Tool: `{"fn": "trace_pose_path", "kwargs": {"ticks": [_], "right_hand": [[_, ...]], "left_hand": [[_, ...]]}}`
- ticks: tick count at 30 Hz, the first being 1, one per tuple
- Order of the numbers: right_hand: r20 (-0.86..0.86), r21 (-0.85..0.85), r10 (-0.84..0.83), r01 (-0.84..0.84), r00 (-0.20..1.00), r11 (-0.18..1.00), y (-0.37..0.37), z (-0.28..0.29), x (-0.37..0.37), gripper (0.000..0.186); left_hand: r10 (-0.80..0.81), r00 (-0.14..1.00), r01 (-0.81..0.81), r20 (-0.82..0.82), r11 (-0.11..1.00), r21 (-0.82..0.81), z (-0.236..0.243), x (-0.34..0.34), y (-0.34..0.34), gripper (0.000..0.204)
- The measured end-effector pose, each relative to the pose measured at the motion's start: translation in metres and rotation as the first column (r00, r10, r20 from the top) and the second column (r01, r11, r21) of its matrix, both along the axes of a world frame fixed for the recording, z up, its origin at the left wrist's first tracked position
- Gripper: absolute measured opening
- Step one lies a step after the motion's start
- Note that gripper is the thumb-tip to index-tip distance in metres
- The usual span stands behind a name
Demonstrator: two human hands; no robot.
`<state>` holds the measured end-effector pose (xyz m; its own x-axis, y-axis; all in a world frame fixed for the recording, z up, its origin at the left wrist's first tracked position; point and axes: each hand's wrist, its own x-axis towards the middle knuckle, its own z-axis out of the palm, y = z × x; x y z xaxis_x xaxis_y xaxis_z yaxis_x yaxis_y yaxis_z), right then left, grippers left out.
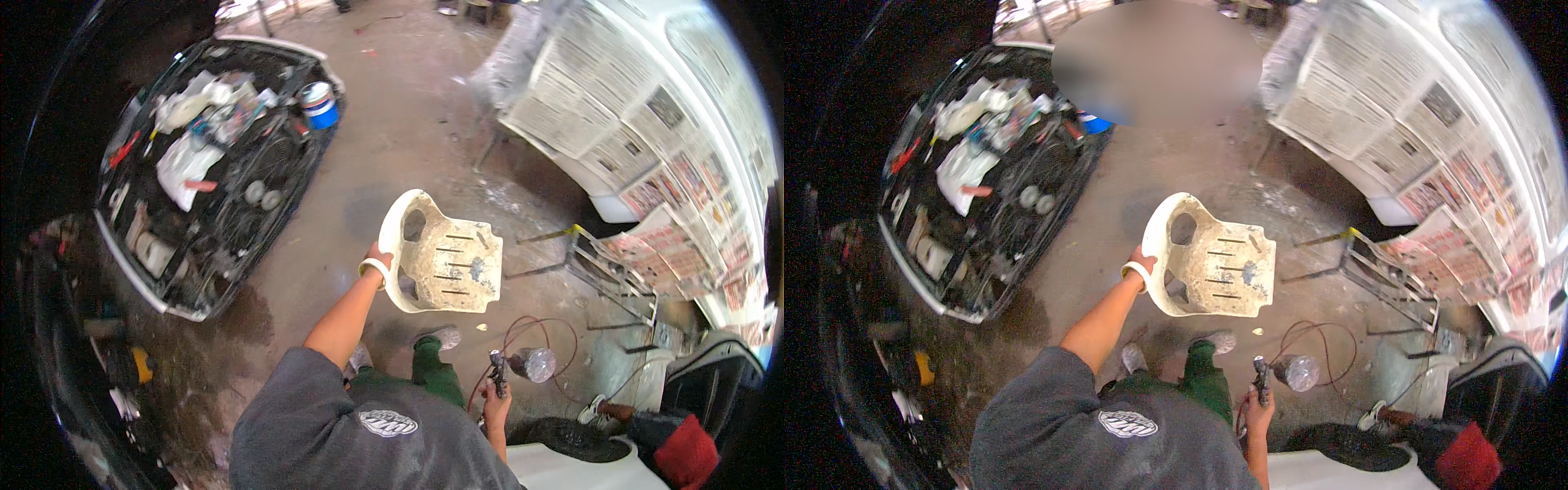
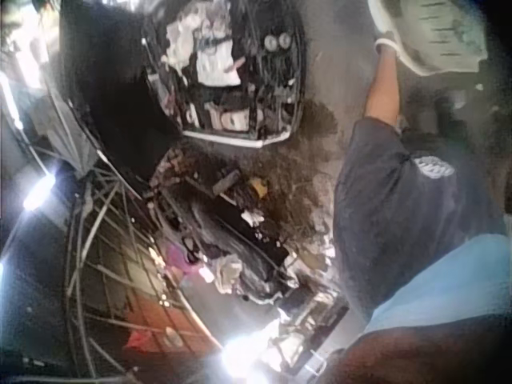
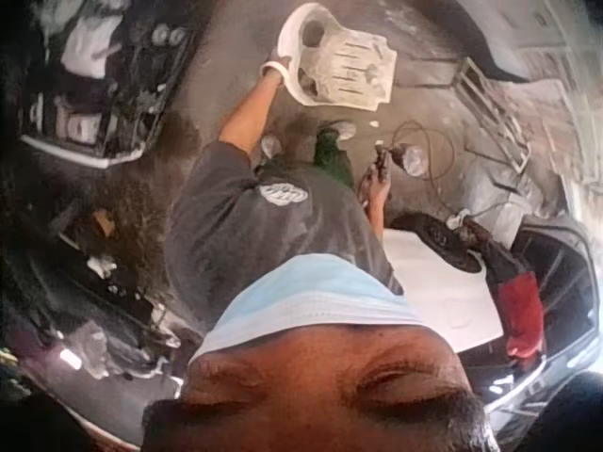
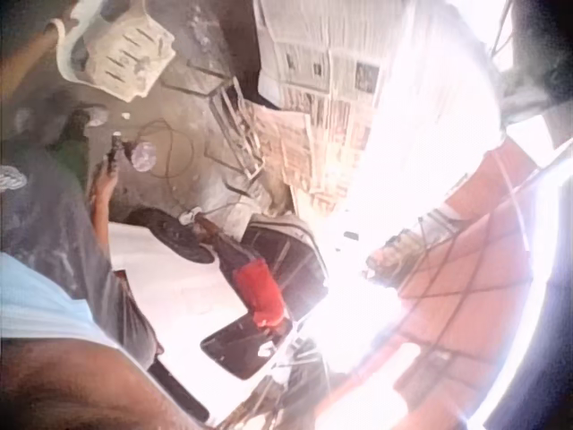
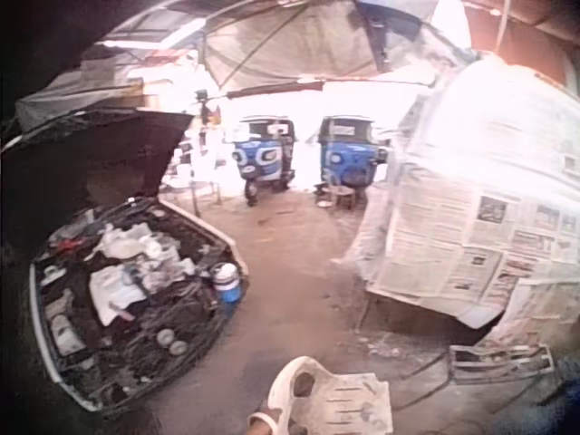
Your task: The person uses a spray gun to apply white paint to the body panels of a white car that has been partially masked with newspaper. The person moves around the vehicle, spraying the fender, roof, and rear hatch area while holding the spray gun by hand.
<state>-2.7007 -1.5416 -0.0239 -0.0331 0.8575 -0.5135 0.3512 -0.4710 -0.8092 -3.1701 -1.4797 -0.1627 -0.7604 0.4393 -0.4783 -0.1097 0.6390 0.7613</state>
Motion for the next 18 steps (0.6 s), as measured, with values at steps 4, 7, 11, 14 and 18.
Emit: {"fn": "trace_pose_path", "kwargs": {"ticks": [4,7,11,14,18], "right_hand": [[-0.062,0.086,0.124,-0.118,0.99,0.989,-0.026,-0.009,-0.035,0.028],[-0.064,0.128,0.234,-0.225,0.97,0.966,-0.048,-0.006,-0.07,0.028],[-0.02,0.161,0.399,-0.391,0.917,0.906,-0.074,0.003,-0.123,0.03],[-0.027,0.149,0.547,-0.538,0.837,0.83,-0.083,0.011,-0.154,0.029],[-0.1,0.19,0.589,-0.566,0.802,0.802,-0.087,-0.018,-0.181,0.029]], "left_hand": [[0.157,0.987,-0.158,-0.023,0.974,-0.163,0.03,-0.029,-0.145,0.053],[0.283,0.959,-0.28,0.006,0.952,-0.124,0.033,-0.045,-0.267,0.053],[0.55,0.832,-0.55,-0.068,0.806,-0.217,0.008,-0.055,-0.43,0.054],[0.758,0.648,-0.726,0.078,0.645,-0.239,-0.026,-0.054,-0.587,0.061],[0.897,0.439,-0.894,-0.057,0.429,-0.125,-0.002,-0.067,-0.702,0.063]]}}
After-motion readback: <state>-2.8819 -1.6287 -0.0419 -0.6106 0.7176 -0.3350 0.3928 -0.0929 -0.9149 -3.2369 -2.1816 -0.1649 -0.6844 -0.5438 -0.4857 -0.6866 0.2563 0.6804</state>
